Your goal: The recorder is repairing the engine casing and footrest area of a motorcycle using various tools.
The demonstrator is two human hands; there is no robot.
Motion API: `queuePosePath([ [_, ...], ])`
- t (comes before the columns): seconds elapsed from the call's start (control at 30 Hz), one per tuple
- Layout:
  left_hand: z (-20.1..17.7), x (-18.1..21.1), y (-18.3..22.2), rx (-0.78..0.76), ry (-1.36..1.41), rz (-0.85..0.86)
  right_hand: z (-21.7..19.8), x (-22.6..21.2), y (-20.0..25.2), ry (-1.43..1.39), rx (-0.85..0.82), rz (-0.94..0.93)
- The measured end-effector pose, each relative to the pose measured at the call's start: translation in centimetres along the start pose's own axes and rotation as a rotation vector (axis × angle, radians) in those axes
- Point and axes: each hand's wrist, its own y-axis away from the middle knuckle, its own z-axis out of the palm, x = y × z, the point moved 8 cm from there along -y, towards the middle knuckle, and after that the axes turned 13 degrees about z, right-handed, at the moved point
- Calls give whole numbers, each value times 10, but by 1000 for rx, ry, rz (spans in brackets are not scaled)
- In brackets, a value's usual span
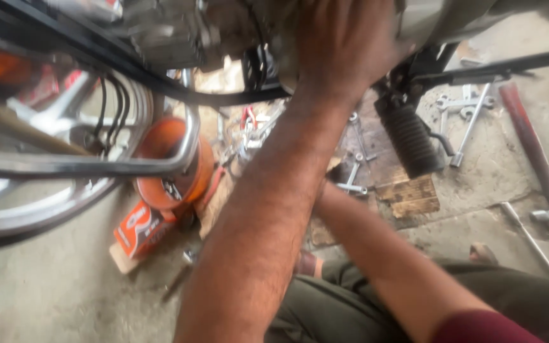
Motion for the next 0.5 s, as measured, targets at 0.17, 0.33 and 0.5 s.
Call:
queuePosePath([
  [0.17,-29,8,-11,151,-49,151,-3,-18,-28,-26,55,-64],
  [0.33,-18,-1,-9,7,-150,69,-4,25,-38,8,71,-57],
  [0.5,-25,2,-11,12,-162,84,-11,62,-46,60,62,-97],
])
